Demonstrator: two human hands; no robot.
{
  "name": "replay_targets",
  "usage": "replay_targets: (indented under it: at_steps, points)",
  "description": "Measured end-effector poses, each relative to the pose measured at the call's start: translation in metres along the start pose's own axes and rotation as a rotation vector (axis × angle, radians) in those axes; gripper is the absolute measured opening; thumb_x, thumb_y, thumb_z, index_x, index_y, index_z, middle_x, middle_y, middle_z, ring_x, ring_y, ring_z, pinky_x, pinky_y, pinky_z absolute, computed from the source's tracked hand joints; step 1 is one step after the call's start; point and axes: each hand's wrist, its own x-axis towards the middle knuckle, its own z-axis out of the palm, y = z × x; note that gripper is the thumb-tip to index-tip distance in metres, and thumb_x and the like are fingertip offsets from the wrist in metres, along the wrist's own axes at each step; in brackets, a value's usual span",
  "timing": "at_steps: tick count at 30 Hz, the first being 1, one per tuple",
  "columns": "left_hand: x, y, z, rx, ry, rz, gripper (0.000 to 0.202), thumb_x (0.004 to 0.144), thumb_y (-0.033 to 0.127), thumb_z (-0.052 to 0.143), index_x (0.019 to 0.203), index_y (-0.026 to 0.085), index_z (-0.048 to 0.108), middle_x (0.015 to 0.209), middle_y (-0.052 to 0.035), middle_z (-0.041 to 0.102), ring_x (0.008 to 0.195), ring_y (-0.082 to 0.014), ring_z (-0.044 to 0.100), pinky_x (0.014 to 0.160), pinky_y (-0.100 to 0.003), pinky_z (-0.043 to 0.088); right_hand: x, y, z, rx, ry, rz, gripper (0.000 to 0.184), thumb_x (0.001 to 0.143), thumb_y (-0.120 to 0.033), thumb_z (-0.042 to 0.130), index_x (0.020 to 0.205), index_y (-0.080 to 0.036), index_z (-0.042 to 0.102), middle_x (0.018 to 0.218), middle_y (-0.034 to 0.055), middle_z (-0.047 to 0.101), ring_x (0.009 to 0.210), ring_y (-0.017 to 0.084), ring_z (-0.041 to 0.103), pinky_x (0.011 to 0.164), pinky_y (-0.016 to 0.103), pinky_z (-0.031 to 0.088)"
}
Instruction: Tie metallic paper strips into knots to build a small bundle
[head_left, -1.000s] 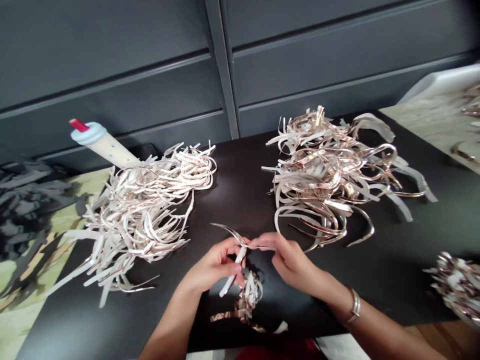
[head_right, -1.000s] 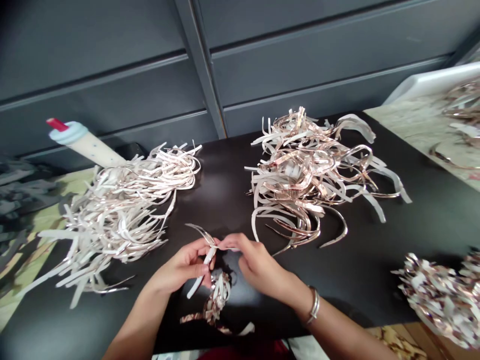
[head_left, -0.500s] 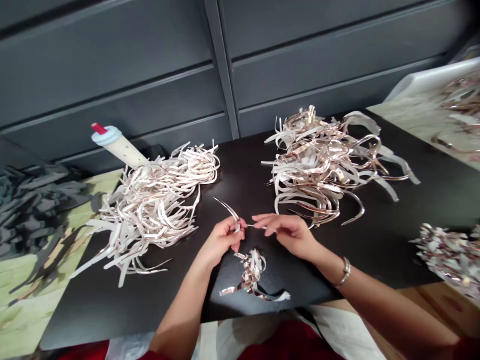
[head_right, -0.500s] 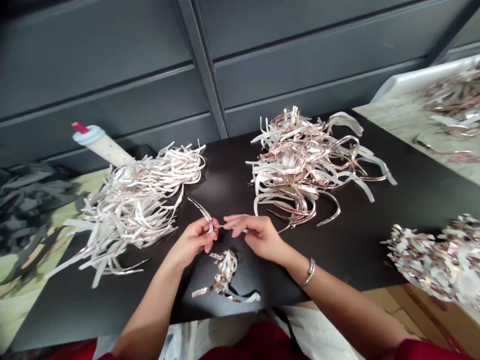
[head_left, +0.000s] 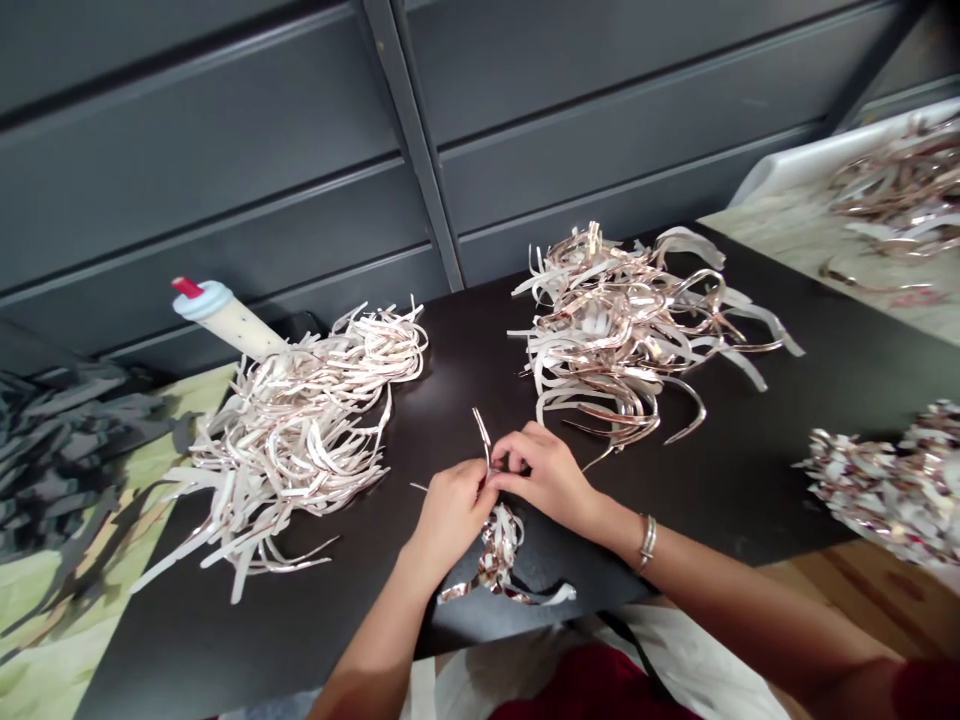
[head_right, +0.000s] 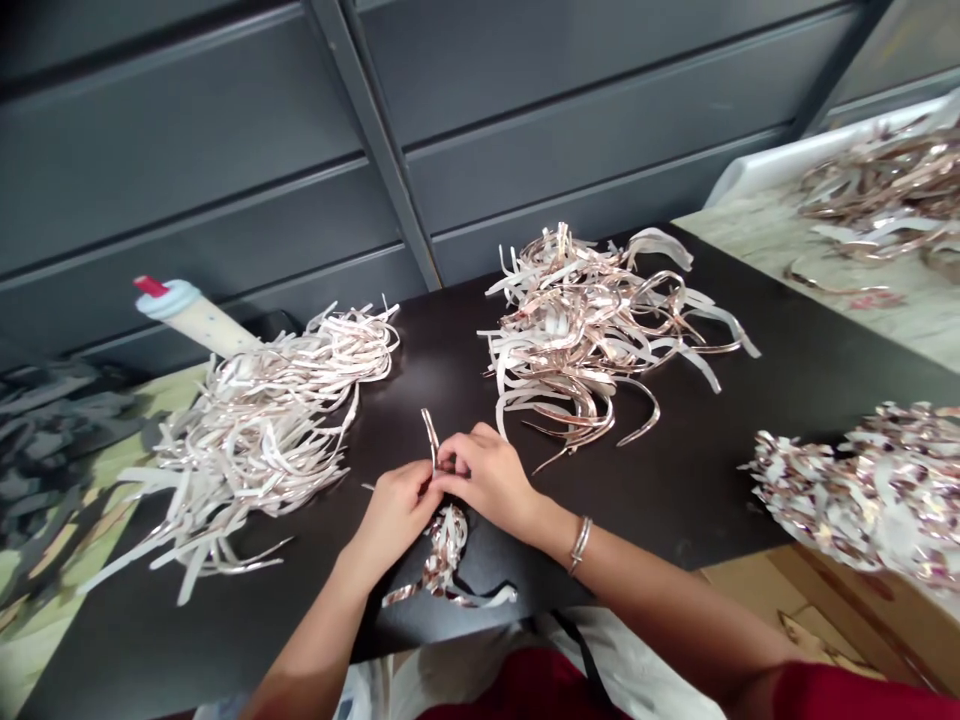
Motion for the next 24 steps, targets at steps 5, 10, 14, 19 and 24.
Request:
replay_targets:
  at_steps: [5,10,14,19,24]
  points:
    - [-0.0003,0.0016,0.0081,-0.064,0.011,-0.003,0.020,0.085,0.014,0.046,0.077,0.019,0.063,0.068,-0.0019,0.062,0.061,-0.0155,0.055,0.063,-0.025,0.038,0.0009,0.0036,0.0055,-0.034,0.029,-0.118,0.012,0.080,-0.020,0.067,0.069,-0.019,0.060,0.062,-0.0003,0.054,0.068,0.016,0.051,0.065,0.028,0.045]
    - [0.0015,0.0045,0.0098,-0.162,-0.010,-0.066,0.021,0.085,0.014,0.047,0.073,0.018,0.063,0.065,-0.0005,0.063,0.059,-0.0138,0.057,0.062,-0.023,0.040,-0.0033,0.0042,0.0047,0.095,0.060,-0.139,0.008,0.086,-0.016,0.055,0.085,-0.018,0.062,0.086,0.0051,0.062,0.079,0.016,0.059,0.071,0.028,0.051]
    - [0.0033,0.0046,0.0083,-0.243,-0.022,-0.128,0.020,0.084,0.016,0.049,0.072,0.018,0.065,0.063,0.0001,0.065,0.059,-0.0142,0.060,0.063,-0.023,0.044,-0.0056,0.0055,0.0043,0.109,0.042,-0.060,0.017,0.087,-0.017,0.051,0.101,-0.021,0.061,0.079,0.0016,0.066,0.075,0.015,0.064,0.071,0.027,0.054]
    - [0.0039,0.0018,0.0070,-0.353,-0.043,-0.180,0.018,0.081,0.016,0.049,0.078,0.019,0.067,0.068,-0.0007,0.069,0.062,-0.0167,0.064,0.064,-0.026,0.049,-0.0060,0.0073,0.0022,0.180,0.025,-0.041,0.041,0.087,-0.016,0.049,0.128,-0.023,0.043,0.085,-0.0004,0.069,0.077,0.013,0.068,0.075,0.027,0.055]
    - [0.0019,-0.0049,0.0047,-0.436,-0.055,-0.219,0.025,0.079,0.015,0.050,0.098,0.020,0.066,0.074,-0.0007,0.070,0.069,-0.0174,0.065,0.064,-0.027,0.052,-0.0071,0.0070,-0.0001,0.149,0.019,-0.077,0.054,0.087,-0.013,0.046,0.137,-0.021,0.028,0.092,0.0015,0.070,0.087,0.014,0.068,0.084,0.030,0.055]
